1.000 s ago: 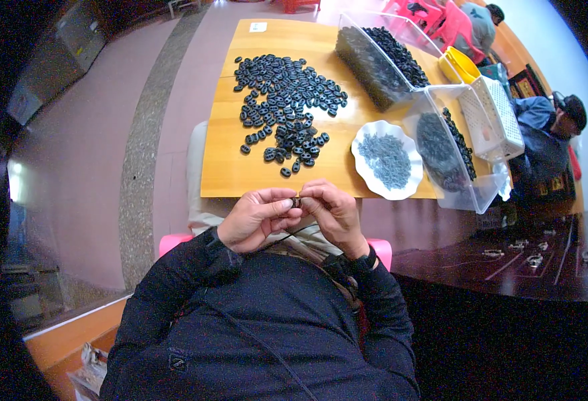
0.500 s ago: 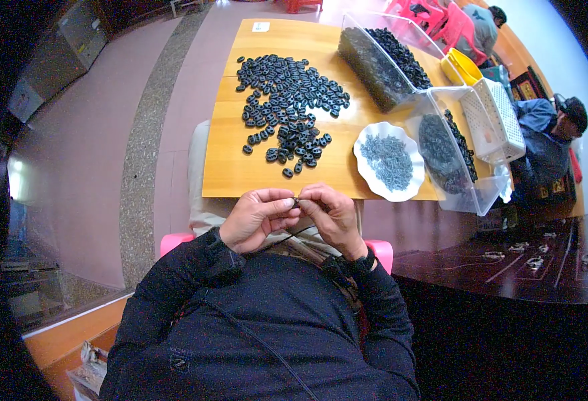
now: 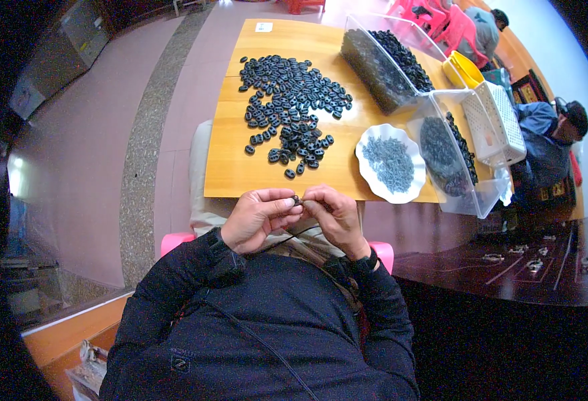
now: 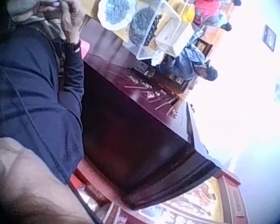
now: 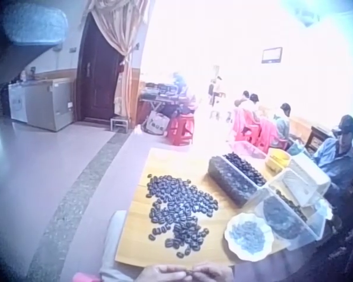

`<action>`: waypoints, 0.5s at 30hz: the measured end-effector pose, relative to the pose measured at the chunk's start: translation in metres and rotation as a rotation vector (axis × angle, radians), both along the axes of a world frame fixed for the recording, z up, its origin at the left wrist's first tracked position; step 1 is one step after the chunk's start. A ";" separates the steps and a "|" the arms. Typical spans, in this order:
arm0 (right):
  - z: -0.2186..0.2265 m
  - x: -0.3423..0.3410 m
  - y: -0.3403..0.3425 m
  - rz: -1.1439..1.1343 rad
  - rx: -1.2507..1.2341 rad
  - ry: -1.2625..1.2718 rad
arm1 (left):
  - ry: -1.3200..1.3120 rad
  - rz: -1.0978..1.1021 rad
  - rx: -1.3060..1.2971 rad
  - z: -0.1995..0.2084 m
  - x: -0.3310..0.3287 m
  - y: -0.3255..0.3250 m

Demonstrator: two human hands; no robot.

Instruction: The person assembles cord locks by hand, picking up a plastic housing from the table and a metal spring from a dish. They insert the spring into the housing, press the components together, and place the completed cord lock back onto the table.

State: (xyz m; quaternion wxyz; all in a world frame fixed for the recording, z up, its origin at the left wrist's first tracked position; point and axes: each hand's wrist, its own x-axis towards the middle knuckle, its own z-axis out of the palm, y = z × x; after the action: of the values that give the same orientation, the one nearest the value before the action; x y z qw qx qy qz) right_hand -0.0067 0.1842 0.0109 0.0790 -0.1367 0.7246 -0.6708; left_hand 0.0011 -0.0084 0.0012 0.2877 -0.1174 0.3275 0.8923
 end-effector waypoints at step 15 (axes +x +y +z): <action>-0.003 -0.003 0.001 0.002 0.192 0.234 | 0.027 -0.017 -0.057 0.001 0.001 0.001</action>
State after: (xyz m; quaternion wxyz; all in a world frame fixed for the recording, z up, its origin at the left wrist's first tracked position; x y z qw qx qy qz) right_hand -0.0094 0.1853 0.0084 0.0076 -0.2065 0.7895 -0.5779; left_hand 0.0023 -0.0076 0.0019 0.2873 -0.1106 0.3579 0.8816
